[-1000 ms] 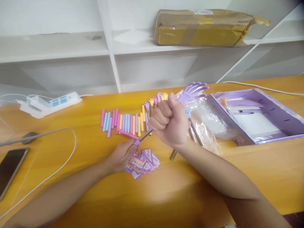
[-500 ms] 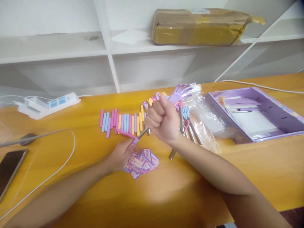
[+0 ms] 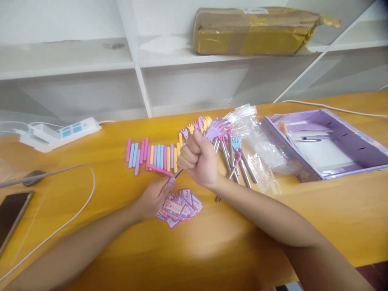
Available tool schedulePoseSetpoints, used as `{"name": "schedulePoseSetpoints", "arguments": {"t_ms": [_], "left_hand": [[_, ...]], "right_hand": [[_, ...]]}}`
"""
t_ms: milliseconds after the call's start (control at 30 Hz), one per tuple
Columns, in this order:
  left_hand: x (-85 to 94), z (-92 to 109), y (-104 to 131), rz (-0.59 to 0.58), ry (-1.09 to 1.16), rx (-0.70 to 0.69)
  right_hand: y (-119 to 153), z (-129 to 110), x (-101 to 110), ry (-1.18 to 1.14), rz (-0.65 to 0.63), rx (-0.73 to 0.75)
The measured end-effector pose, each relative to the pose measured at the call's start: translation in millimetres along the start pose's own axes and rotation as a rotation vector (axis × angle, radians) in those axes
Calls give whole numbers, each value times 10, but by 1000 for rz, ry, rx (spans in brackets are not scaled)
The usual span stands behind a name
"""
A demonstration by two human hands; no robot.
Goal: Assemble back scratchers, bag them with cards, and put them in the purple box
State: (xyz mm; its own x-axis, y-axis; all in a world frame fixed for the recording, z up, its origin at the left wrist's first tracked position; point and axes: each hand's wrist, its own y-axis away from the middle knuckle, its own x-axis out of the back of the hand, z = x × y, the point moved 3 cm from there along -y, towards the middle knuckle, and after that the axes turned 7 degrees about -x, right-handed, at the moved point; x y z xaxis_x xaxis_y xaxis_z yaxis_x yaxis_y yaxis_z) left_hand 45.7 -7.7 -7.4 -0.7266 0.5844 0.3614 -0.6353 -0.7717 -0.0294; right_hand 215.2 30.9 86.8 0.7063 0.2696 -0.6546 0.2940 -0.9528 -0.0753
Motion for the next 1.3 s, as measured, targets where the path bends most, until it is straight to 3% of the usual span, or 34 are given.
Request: {"name": "schedulePoseSetpoints", "arguments": {"t_ms": [300, 767, 1000, 1167, 1300], "left_hand": [[3, 57, -11, -6, -24, -20], [-11, -11, 12, -10, 39, 11], [-3, -129, -20, 119, 246, 120], [45, -188, -39, 129, 298, 160], [58, -143, -61, 146, 279, 159]], "right_hand": [[32, 242, 51, -5, 81, -57], [62, 384, 0, -101, 37, -40], [-66, 432, 79, -255, 42, -36], [-167, 308, 166, -359, 9, -24], [-206, 81, 230, -368, 52, 78]]}}
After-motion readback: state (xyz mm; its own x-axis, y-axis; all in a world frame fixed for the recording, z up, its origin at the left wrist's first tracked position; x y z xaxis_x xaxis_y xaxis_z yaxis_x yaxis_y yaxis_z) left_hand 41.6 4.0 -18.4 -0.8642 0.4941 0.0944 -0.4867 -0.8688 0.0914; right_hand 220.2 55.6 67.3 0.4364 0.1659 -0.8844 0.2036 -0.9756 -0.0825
